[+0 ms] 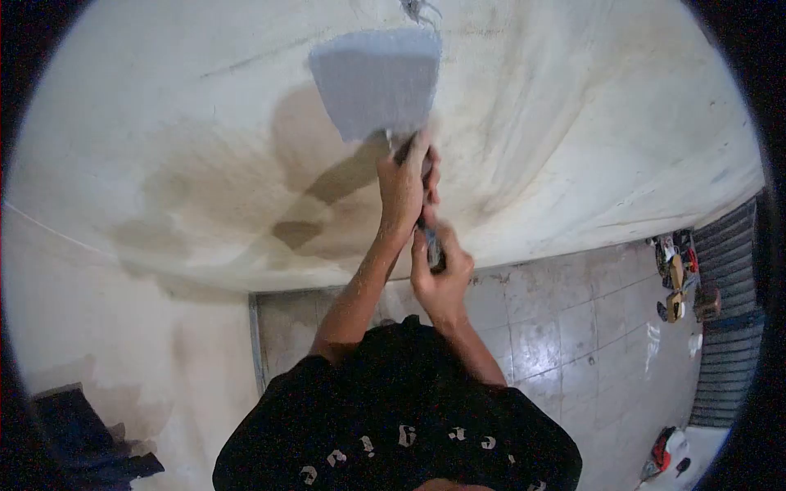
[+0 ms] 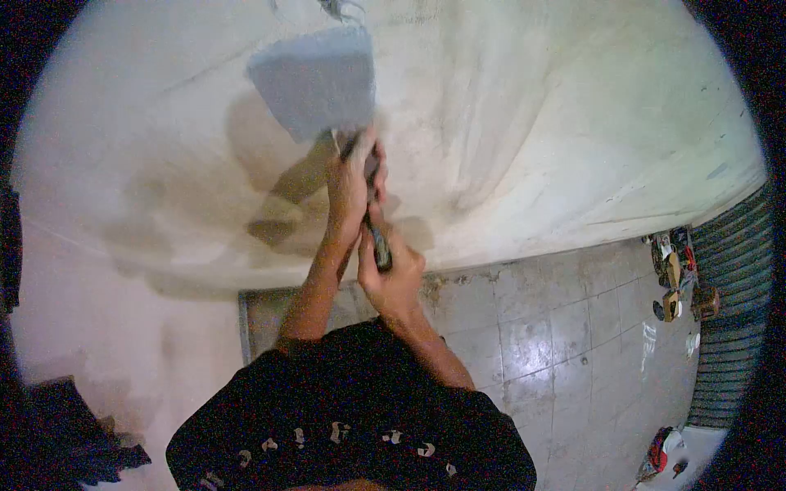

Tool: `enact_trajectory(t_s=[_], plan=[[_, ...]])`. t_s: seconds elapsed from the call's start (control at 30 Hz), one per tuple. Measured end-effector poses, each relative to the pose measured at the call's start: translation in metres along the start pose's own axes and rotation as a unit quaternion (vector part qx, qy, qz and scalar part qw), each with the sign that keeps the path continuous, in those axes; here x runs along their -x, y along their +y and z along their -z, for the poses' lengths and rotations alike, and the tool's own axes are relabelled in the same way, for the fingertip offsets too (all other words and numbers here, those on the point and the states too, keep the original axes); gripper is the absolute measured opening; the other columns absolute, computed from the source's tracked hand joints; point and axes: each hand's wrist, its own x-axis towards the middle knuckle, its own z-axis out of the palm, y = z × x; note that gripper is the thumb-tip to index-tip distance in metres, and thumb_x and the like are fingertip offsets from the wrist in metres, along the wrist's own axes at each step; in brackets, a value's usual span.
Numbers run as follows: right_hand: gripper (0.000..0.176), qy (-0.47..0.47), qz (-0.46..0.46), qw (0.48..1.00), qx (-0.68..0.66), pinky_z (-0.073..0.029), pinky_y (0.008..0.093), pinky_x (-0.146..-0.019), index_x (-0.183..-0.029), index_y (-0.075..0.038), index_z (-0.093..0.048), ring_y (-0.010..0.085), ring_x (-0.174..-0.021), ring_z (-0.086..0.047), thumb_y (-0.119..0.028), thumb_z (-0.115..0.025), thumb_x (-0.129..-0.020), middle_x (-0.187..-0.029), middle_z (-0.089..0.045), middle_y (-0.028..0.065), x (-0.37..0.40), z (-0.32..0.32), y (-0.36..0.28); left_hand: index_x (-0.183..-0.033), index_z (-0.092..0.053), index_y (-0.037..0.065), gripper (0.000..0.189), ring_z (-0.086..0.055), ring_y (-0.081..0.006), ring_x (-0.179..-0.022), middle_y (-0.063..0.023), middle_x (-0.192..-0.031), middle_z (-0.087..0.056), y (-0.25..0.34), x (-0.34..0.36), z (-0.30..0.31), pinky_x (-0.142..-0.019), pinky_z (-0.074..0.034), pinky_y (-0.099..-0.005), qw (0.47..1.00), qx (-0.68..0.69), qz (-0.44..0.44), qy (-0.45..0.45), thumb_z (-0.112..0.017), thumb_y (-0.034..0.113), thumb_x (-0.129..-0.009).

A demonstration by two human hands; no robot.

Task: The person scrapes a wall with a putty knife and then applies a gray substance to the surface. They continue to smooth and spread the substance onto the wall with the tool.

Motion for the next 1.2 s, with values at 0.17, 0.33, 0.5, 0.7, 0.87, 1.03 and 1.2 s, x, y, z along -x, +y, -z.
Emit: enact_trajectory(t_s=[0.17,0.33,0.5,0.7,0.87,1.03,1.2], plan=[[0.036,0.002,-0.018,1.0,-0.003,-0.052,0.0292,-0.064,-0.121,0.0,-0.06,0.017,-0.069,-0.068,-0.002,-0.061,-0.085,-0.088,-0.07,0.0197,-0.001,0.004,-0.009,-0.071,-0.054,0.005,0.036,-0.04,-0.0092,-0.033,-0.0003,-0.046,-0.044,0.004,0.005,-0.004,-0.032,-0.033,-0.0245,1.0,0.009,0.004,0.014,-0.055,0.032,-0.095],[0.029,0.007,-0.016,1.0,-0.025,-0.05,0.0253,-0.076,-0.116,0.005,-0.06,0.0104,-0.087,-0.063,-0.001,-0.059,-0.088,-0.096,-0.07,0.0184,-0.022,0.01,-0.025,-0.071,-0.053,0.004,0.034,-0.042,-0.0093,-0.034,-0.0018,-0.049,-0.047,0.024,-0.002,-0.015,-0.032,-0.034,-0.0241,0.999,0.024,-0.042,-0.013,-0.056,0.029,-0.094],[0.033,-0.006,-0.019,1.0,-0.009,-0.05,0.025,-0.067,-0.12,0.002,-0.059,0.0112,-0.078,-0.064,0.0,-0.06,-0.087,-0.09,-0.07,0.0189,-0.017,0.005,-0.013,-0.071,-0.054,0.005,0.035,-0.042,-0.0097,-0.034,-0.0008,-0.048,-0.045,0.012,-0.007,-0.011,-0.032,-0.036,-0.0248,0.998,-0.002,-0.058,-0.005,-0.056,0.032,-0.094],[0.042,0.013,0.061,0.998,0.022,-0.054,0.0312,-0.061,-0.124,-0.004,-0.058,0.0254,-0.073,-0.071,-0.001,-0.065,-0.082,-0.094,-0.07,0.0188,-0.021,-0.002,-0.01,-0.071,-0.055,0.003,0.038,-0.044,-0.0102,-0.035,-0.002,-0.05,-0.047,0.031,-0.006,-0.011,-0.034,-0.036,-0.0244,0.999,-0.005,-0.043,-0.02,-0.056,0.033,-0.094],[0.052,-0.116,0.026,0.987,0.105,-0.054,0.0374,-0.068,-0.134,-0.006,-0.044,0.0344,-0.08,-0.068,-0.004,-0.062,-0.085,-0.101,-0.067,0.0214,-0.001,-0.006,0.045,-0.073,-0.058,0.004,0.038,-0.047,-0.0121,-0.037,-0.0031,-0.05,-0.05,-0.005,-0.003,0.01,-0.037,-0.038,-0.0252,0.999,-0.01,-0.035,-0.004,-0.057,0.036,-0.093],[0.055,-0.38,0.026,0.906,0.185,-0.051,0.049,-0.073,-0.14,-0.008,-0.033,0.0424,-0.089,-0.063,-0.012,-0.054,-0.089,-0.104,-0.065,0.0238,0.127,0.03,0.219,-0.093,-0.061,0.003,0.035,-0.062,-0.0195,-0.06,-0.008,-0.078,-0.064,-0.255,0.051,0.166,-0.055,-0.052,-0.0372,0.981,-0.117,0.115,0.107,-0.06,0.039,-0.091],[0.03,-0.367,-0.329,0.772,0.401,-0.051,0.0468,-0.075,-0.109,-0.015,-0.066,0.035,-0.092,-0.063,-0.029,-0.057,-0.084,-0.096,-0.068,0.0158,0.368,0.227,0.415,-0.101,-0.06,0.001,0.039,-0.061,-0.0252,-0.075,-0.0139,-0.091,-0.063,-0.455,0.388,0.413,-0.065,-0.054,-0.0406,0.801,-0.352,0.458,0.159,-0.056,0.038,-0.092]])
